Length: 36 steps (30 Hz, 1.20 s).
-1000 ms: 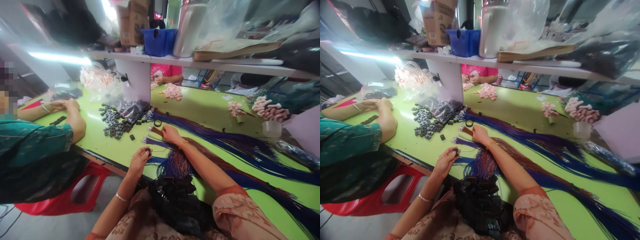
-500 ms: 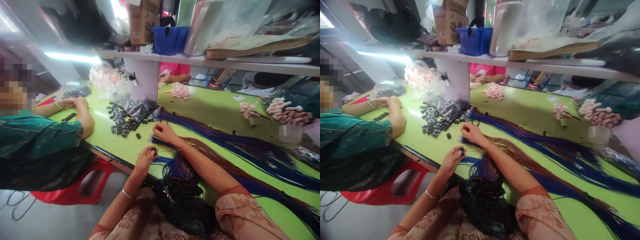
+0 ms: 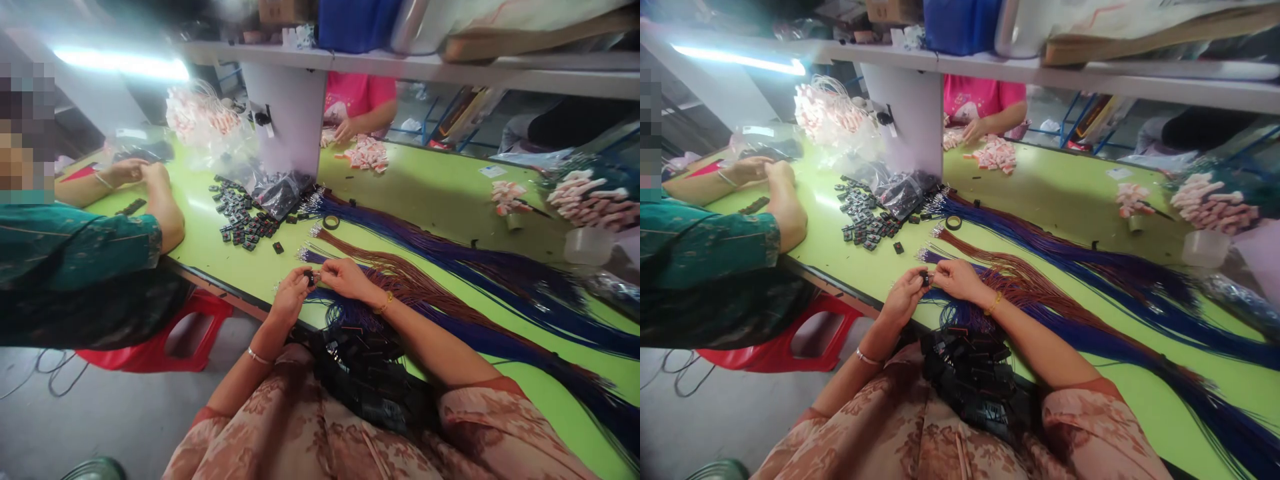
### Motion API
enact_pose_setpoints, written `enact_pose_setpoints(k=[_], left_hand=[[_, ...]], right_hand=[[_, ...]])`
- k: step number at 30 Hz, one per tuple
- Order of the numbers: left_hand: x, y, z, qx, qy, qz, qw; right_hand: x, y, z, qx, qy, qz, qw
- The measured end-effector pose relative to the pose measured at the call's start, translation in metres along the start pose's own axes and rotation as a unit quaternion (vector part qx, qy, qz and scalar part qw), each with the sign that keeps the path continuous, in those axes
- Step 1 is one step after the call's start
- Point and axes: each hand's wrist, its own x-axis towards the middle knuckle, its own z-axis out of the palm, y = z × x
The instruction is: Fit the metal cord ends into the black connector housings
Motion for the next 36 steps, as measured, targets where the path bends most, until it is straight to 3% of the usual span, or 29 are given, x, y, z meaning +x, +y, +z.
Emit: enact_pose_setpoints(k=[11,15,24,28,32,36], left_hand=[[-0.003,0.001,0.002,0.02,-0.003,0.004,1.0],[-0.004,-0.003,0.004,0.07,0.014,0.031,0.997],[-0.003,-0.001,0.004,0.07,0.022,0.013,0.997],[-0.004,-0.001,0.005,0.092,0.02,0.019,0.995],[-0.004,-0.003,0.007,0.109,0.01,0.018,0.994],[-0.001,-0.008,0.009,0.127,0.039,0.048,0.99]], right_hand=[[0.001,-0.001,0.003,-0.035,-0.003,0.007,0.999],[0.002,-0.003,0.005,-0.03,-0.019,0.003,0.999],[-0.006,-0.006,-0.003,-0.081,-0.041,-0.058,0.994],[-0.007,-0.006,0.004,-0.11,-0.02,-0.033,0.993],[-0.008,-0.006,0.006,-0.158,-0.038,-0.048,0.986],[-0.01,-0.009,0.009,-0.223,-0.045,-0.044,0.973]])
